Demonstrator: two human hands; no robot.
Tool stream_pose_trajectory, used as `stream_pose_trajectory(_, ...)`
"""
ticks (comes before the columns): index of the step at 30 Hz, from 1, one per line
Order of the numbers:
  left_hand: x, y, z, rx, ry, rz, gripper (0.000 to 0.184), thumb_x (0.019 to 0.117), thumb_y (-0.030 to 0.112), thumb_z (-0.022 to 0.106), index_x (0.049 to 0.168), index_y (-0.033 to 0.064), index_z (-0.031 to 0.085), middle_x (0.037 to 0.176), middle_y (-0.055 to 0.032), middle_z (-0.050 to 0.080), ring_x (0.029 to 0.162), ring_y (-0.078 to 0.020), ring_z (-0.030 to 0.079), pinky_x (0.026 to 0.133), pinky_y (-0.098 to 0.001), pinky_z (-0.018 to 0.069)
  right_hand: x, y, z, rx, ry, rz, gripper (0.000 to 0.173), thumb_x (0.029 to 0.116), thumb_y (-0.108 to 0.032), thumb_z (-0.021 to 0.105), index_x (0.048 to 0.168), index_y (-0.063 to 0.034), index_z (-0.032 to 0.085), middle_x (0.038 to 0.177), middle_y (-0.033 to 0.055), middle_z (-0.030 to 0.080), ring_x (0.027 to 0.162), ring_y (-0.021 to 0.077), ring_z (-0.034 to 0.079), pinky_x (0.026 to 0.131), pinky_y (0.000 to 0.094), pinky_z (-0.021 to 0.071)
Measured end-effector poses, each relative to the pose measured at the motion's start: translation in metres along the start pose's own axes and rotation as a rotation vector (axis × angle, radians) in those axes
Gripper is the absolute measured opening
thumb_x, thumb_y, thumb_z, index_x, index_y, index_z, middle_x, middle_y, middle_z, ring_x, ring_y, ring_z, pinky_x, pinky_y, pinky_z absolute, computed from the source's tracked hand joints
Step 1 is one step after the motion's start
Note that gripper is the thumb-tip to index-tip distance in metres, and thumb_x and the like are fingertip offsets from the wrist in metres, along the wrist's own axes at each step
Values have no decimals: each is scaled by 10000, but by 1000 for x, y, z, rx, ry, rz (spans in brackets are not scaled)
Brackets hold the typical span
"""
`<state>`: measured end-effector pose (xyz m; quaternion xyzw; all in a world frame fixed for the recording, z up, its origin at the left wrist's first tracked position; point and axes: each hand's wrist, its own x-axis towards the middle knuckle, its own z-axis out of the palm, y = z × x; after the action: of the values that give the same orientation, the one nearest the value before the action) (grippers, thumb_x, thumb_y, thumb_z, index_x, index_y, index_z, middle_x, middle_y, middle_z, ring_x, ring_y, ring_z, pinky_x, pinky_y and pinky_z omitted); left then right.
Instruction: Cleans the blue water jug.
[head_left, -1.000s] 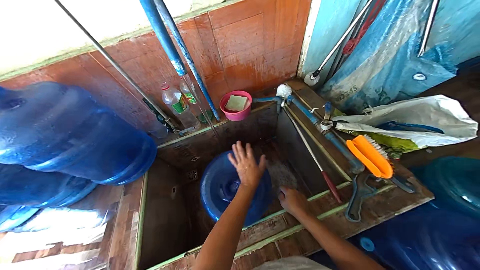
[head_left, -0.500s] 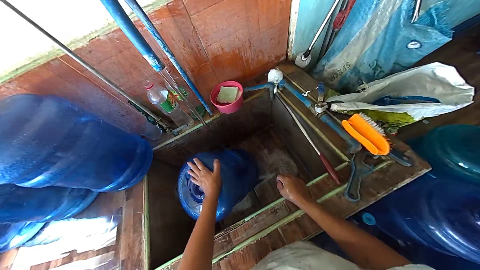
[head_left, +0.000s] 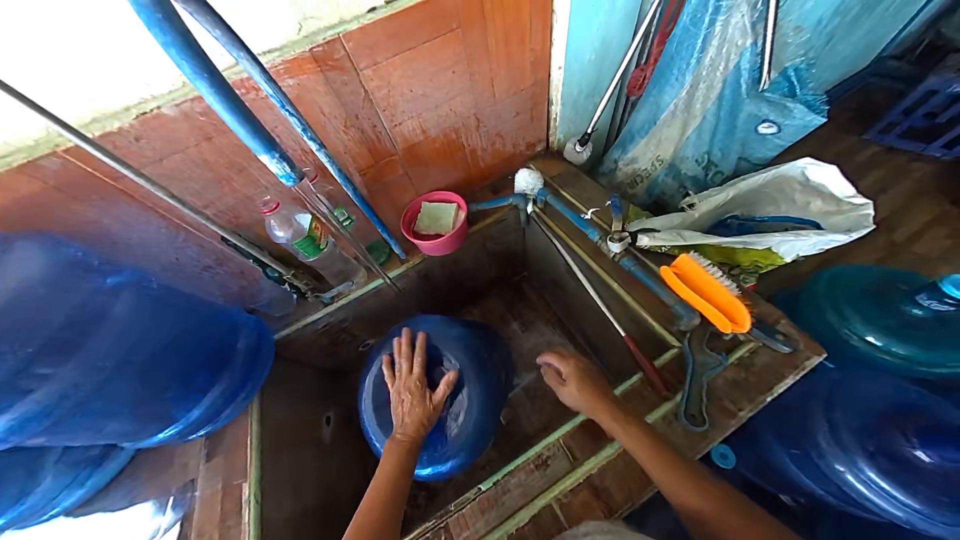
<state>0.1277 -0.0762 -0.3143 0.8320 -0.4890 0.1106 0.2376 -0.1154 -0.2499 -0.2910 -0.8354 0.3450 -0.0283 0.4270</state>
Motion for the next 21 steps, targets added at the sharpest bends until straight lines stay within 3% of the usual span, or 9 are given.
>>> stream_pose_trajectory(1,3,-2,0,5,3,13,979,940,753,337,1472,-53,500,1537,-319,431,1439,-519,391,1149,-740,203,6,-7,-17,-36,80,-49,335,1048,-135,492,1275,27,677,1295,229,661,1182,360,655,1036,508,496)
stream_pose_trajectory(3,19,-8,-6,-33,-8,-195,814,990,597,434,1471,-58,490,1553,-322,401,1472,-549,300,1148,-769,135,29,-12,-55,-128,200,-106,349,1064,-160,476,1294,23,664,1348,220,642,1235,364,634,1068,529,479)
stream_pose_trajectory(5,40,-6,-11,-101,-39,-315,666,999,510,504,1384,-27,592,1491,-274,504,1472,-526,310,1140,-778,113,63,-1,-90,-222,297,-141,344,1075,-180,499,1286,37,661,1356,238,631,1248,401,622,1062,584,472)
stream_pose_trajectory(8,60,14,-9,-268,-180,-206,457,1026,391,551,1158,-9,727,1295,-208,673,1415,-442,445,1186,-719,114,120,33,-141,-406,368,-139,408,1082,-251,510,1320,60,627,1461,270,541,1358,453,520,1110,645,400)
stream_pose_trajectory(12,55,55,11,-407,-283,85,399,1010,330,607,963,-25,784,1124,-173,756,1281,-347,617,1237,-608,180,162,78,-187,-555,335,-66,454,1090,-294,497,1347,65,604,1529,281,465,1425,487,424,1138,677,335)
stream_pose_trajectory(14,52,69,15,-302,-341,185,386,984,364,657,1096,11,767,1368,-183,651,1421,-357,486,1231,-638,169,161,89,-193,-572,321,-35,432,1105,-262,450,1333,64,621,1528,279,470,1427,489,421,1128,682,341)
stream_pose_trajectory(16,44,77,13,-184,-361,104,566,955,417,679,1396,66,628,1590,-229,410,1525,-411,291,1210,-692,114,151,91,-195,-591,372,33,434,1120,-240,390,1300,66,640,1432,302,552,1351,518,495,1048,727,393)
stream_pose_trajectory(18,33,76,12,-99,-335,7,737,917,472,690,1537,129,485,1643,-245,299,1531,-471,228,1179,-736,107,141,79,-192,-626,403,206,529,1125,-323,353,1251,102,643,1335,350,599,1293,547,534,1021,736,392)
stream_pose_trajectory(21,19,76,9,-127,-354,27,790,869,410,761,1548,132,469,1649,-229,297,1531,-478,222,1190,-722,110,143,21,-180,-623,205,344,608,1116,-397,375,1266,144,609,1333,413,562,1330,567,485,1097,722,305)
